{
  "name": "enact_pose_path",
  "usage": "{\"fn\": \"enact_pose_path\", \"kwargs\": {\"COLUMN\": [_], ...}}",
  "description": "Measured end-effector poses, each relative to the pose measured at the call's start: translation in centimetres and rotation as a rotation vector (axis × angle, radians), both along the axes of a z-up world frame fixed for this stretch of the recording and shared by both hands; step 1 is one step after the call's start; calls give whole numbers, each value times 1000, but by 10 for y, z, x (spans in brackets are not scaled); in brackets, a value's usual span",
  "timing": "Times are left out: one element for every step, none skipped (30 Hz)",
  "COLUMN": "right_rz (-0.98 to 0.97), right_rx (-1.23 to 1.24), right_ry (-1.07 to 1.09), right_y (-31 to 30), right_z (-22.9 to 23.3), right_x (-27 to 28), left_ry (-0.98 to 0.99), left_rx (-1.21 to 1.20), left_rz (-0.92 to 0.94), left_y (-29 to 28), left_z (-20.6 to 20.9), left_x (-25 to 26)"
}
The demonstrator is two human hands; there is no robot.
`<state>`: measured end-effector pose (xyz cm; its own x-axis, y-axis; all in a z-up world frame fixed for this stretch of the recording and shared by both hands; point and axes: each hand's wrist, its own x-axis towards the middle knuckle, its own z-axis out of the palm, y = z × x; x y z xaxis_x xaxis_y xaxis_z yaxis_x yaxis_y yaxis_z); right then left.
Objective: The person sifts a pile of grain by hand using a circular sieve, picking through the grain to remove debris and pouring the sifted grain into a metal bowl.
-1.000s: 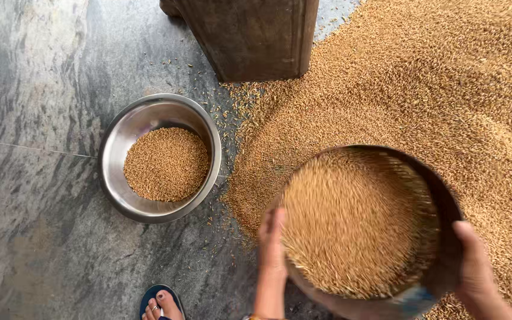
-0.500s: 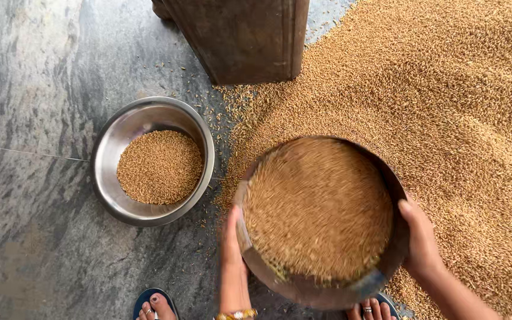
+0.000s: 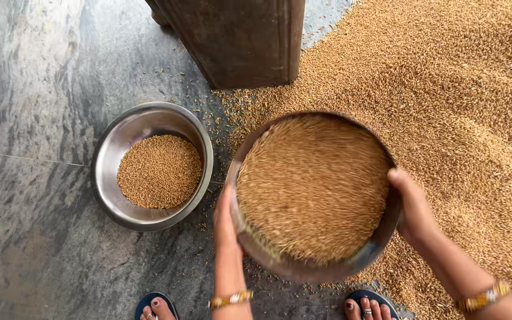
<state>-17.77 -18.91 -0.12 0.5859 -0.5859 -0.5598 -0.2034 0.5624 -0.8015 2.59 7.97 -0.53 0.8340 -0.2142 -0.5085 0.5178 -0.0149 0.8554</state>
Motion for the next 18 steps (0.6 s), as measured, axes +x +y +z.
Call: {"fn": "enact_pose_path", "kwargs": {"right_rz": [47,-11,-68,-141,-214,-267,-320,-315,-309,-298,-287,-239,-113,-86,-59,-51,-44,-20], "right_rx": [-16,-45,-74,-27,20,-1,-21,-61,-100,-113,-125,-106,-72,-95,-118,-74,-30,-74], "right_ry": [-227,-130,-32,10,53,107,162,153,143,151,159,239,168,181,193,196,198,88], "right_y": [14,23,26,24,15,4,-6,-19,-34,-46,-56,-62,-61,-49,-40,-26,-9,8], "right_z": [-10,-20,-28,-31,-33,-30,-22,-14,-6,-1,4,5,2,-4,-9,-18,-27,-33], "right_x": [-14,-33,-54,-75,-91,-105,-118,-118,-109,-92,-71,-47,-23,-7,5,13,12,-3], "left_ry": [51,104,-21,-146,-54,39,33,26,27,62,98,129,160,177,195,170,143,86], "left_rx": [-164,-329,-238,-148,-174,-194,-143,-93,-90,-49,-8,-11,-13,-50,-86,79,244,178], "left_rz": [0,4,-91,-189,-161,-134,-183,-232,-233,-206,-179,-127,-75,-37,0,5,11,0], "left_y": [17,28,29,20,-1,-20,-39,-56,-65,-79,-91,-95,-86,-71,-54,-32,-5,21], "left_z": [-10,-19,-27,-33,-37,-37,-32,-24,-15,-7,0,5,9,10,7,3,-3,-10], "left_x": [-17,-32,-43,-55,-68,-81,-95,-99,-90,-79,-70,-51,-32,-18,-7,-2,-4,-12]}}
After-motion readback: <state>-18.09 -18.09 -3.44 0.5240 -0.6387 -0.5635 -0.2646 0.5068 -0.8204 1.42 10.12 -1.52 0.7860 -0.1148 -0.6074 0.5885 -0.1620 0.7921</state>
